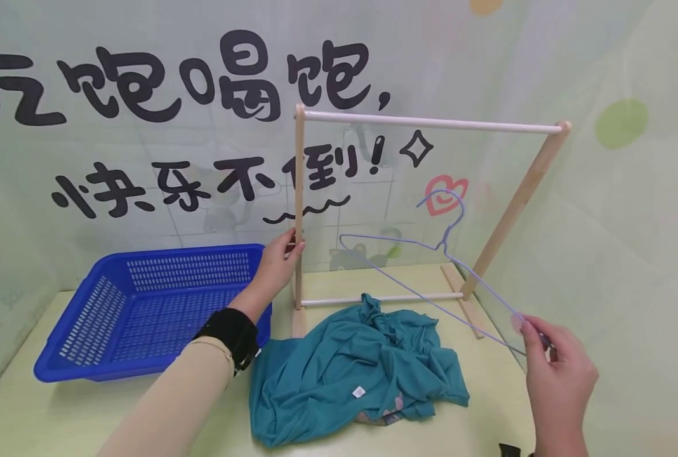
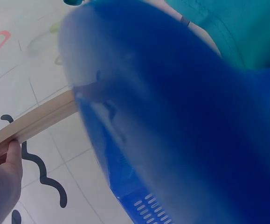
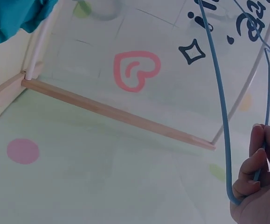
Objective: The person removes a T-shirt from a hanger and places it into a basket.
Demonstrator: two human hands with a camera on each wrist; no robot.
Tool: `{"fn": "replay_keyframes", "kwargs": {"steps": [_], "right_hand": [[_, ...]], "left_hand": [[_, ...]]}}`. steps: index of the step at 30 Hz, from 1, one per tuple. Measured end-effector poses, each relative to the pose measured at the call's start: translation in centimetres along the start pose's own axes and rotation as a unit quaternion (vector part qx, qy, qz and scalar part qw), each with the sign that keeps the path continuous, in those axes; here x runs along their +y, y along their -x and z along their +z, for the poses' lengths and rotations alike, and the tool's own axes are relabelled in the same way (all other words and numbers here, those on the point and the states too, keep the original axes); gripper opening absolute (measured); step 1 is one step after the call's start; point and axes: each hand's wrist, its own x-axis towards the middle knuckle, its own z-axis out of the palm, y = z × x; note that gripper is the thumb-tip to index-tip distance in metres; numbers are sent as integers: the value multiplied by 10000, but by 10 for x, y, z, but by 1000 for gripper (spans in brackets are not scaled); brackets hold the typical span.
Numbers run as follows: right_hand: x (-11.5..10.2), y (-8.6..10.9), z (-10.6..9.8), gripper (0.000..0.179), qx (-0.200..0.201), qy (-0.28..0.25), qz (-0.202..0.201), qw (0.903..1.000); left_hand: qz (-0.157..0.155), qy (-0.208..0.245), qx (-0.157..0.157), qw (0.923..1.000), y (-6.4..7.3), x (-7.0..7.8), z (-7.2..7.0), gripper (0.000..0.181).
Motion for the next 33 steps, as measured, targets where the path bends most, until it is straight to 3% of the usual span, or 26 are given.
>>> {"fn": "replay_keyframes", "kwargs": {"steps": [7,12,22,33], "right_hand": [[-15,-25,5,19,333,-81,49,9994],[-29,-40,15,21,351,-140,2,9993],[-58,-74,38,25,101,95,116,9998],[-68,-92,54,30,-742,408,498,9952]], "left_hand": [[2,-140,3,9999,-1,0,0,45],[-25,-142,-36,9999,0,0,0,47],[-34,-127,-29,9999,1,1,0,48],[-50,-130,35,9999,1,0,0,49]]}}
